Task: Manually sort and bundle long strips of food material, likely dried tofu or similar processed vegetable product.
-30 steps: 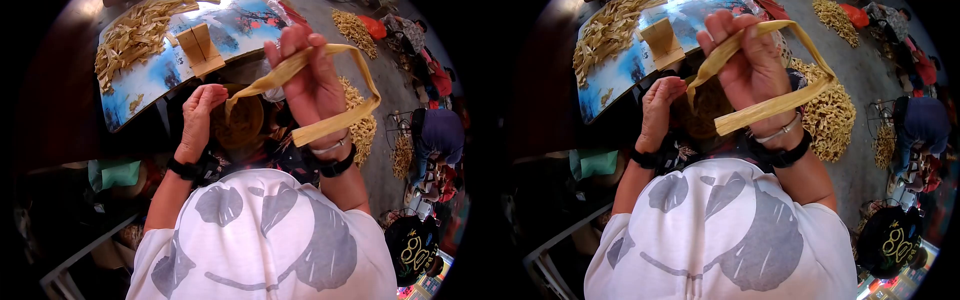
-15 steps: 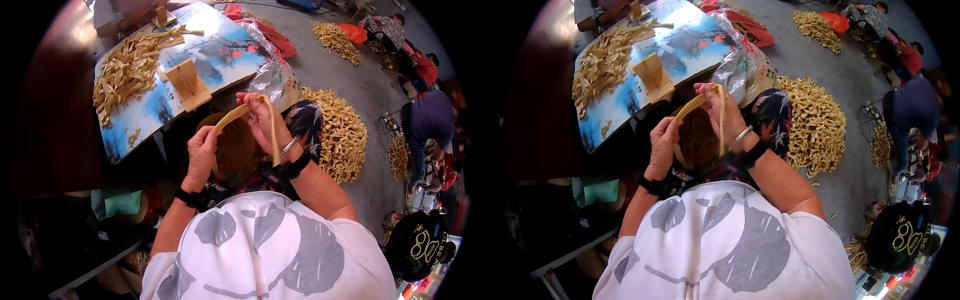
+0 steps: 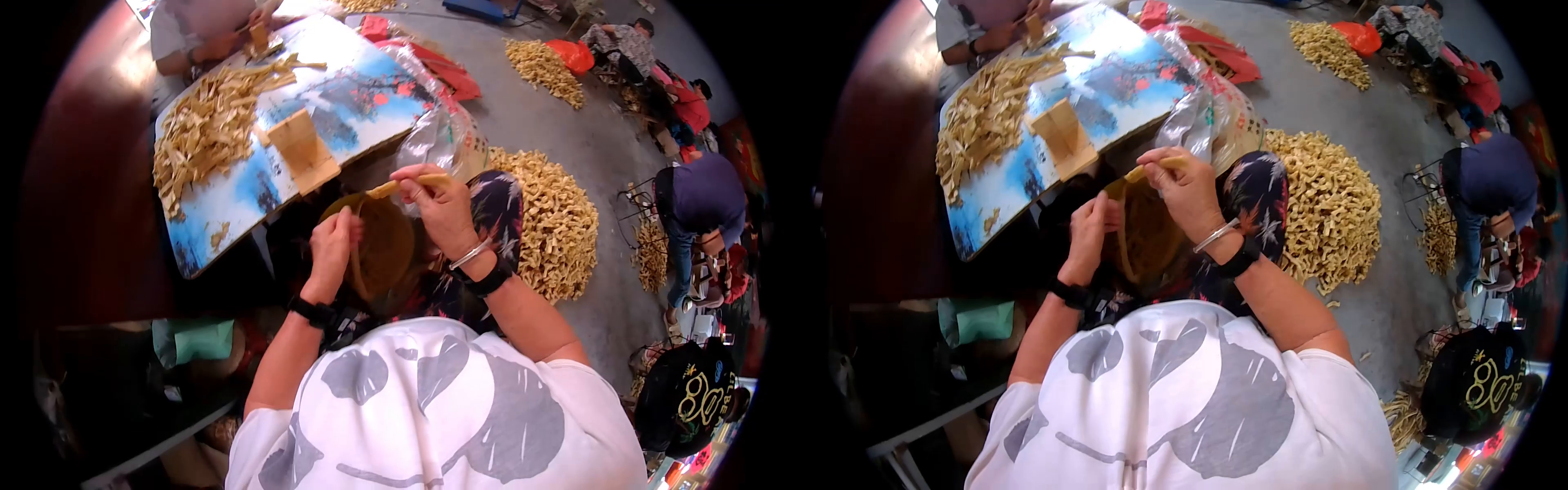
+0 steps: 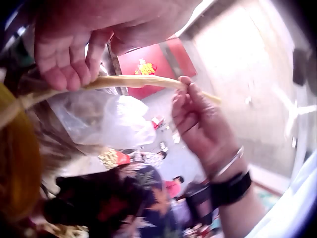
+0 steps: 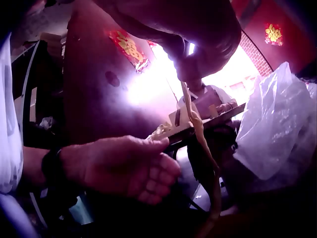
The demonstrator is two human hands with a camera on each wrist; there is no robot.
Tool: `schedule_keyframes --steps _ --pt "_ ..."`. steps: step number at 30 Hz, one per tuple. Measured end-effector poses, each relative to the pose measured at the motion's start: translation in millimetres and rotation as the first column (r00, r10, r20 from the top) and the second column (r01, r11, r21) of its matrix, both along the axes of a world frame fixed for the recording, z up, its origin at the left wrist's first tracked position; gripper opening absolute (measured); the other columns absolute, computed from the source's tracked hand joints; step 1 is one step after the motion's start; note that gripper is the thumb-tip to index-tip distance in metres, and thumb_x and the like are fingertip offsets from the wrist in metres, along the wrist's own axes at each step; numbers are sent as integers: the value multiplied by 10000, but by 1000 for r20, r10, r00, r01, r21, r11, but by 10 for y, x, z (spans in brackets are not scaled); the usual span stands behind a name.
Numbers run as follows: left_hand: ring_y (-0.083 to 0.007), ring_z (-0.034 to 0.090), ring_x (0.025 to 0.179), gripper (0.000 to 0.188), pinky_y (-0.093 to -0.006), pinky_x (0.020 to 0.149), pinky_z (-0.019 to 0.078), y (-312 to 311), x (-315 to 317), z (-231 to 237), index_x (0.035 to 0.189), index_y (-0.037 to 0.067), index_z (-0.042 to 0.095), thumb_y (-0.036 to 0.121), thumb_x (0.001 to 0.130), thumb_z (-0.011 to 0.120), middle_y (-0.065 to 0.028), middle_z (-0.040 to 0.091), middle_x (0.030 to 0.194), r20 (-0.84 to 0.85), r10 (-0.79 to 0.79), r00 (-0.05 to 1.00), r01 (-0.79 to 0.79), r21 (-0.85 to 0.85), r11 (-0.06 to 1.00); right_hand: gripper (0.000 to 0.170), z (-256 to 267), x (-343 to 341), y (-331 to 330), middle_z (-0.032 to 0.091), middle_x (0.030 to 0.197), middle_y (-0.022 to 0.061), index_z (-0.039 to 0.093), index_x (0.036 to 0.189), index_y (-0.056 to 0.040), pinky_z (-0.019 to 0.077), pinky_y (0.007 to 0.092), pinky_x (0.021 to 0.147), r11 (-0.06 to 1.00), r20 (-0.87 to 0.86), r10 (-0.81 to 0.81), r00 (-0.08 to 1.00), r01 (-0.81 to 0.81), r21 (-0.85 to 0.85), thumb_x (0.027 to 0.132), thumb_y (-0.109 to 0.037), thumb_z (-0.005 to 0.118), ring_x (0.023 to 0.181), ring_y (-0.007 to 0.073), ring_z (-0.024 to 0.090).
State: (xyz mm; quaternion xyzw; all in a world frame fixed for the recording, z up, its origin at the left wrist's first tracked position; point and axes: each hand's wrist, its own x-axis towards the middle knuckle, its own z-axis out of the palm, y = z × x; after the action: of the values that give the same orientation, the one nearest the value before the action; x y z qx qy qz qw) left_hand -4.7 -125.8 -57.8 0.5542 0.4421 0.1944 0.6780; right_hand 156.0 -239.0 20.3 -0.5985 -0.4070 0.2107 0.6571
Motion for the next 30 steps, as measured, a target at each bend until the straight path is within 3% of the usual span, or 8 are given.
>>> schedule_keyframes --steps 3,5,8,11,13,19,24,30 --pt "-121 625 737 211 -249 691 498 -121 -56 202 1032 15 666 207 970 607 -46 666 850 407 86 910 175 -563 808 75 -263 -385 -124 692 891 99 687 952 -7 521 278 680 981 199 183 963 -166 -97 882 -23 666 784 176 672" --pt "-120 625 739 235 -244 677 508 -91 -110 103 1057 -1 659 212 987 587 -32 664 857 389 14 921 170 -437 883 77 -370 -565 -208 700 905 116 660 966 -5 549 302 707 955 337 291 895 -254 -151 914 -52 628 817 195 688" --pt "-127 617 726 185 -257 664 508 -122 -141 121 1069 0 658 139 988 566 -10 661 859 266 -167 949 173 4 985 109 -279 -627 -260 697 910 130 645 981 -9 548 315 731 928 -244 270 931 -319 -190 946 -99 595 824 248 690" --pt "-249 634 710 152 -332 657 513 -100 -121 418 1041 50 650 23 911 575 -95 628 837 -103 -250 963 236 772 590 151 -217 -517 -220 658 851 124 621 959 -6 523 358 725 975 87 162 983 -146 -169 973 -145 563 786 331 653" --pt "-318 630 737 168 -371 666 519 -116 -134 575 1008 55 647 -10 870 576 -129 590 856 -353 -221 909 415 812 410 160 -262 -416 -92 632 822 111 612 931 -16 513 370 707 995 573 -54 818 -5 100 978 -159 556 749 348 619" --pt "-339 637 766 253 -386 645 539 -304 -193 628 1036 40 658 -48 803 610 -138 566 889 -334 -80 939 344 917 202 141 -429 -432 14 642 728 67 608 941 -32 510 340 613 952 -230 2 973 -73 -299 939 -168 643 607 182 606" --pt "-281 643 740 349 -339 633 550 -346 -214 520 1140 20 636 -1 792 627 -124 558 913 -233 -2 972 232 970 77 209 -537 -509 71 641 668 49 633 972 -24 505 297 593 954 -38 12 999 -23 -299 950 -231 643 611 139 619" --pt "-343 640 829 348 -354 724 543 -361 -207 599 1125 12 666 -94 807 574 -162 581 945 -167 -38 985 170 920 353 198 -396 -529 -9 644 879 125 657 994 -31 516 301 686 980 293 155 943 -109 -166 956 -222 624 753 173 649"
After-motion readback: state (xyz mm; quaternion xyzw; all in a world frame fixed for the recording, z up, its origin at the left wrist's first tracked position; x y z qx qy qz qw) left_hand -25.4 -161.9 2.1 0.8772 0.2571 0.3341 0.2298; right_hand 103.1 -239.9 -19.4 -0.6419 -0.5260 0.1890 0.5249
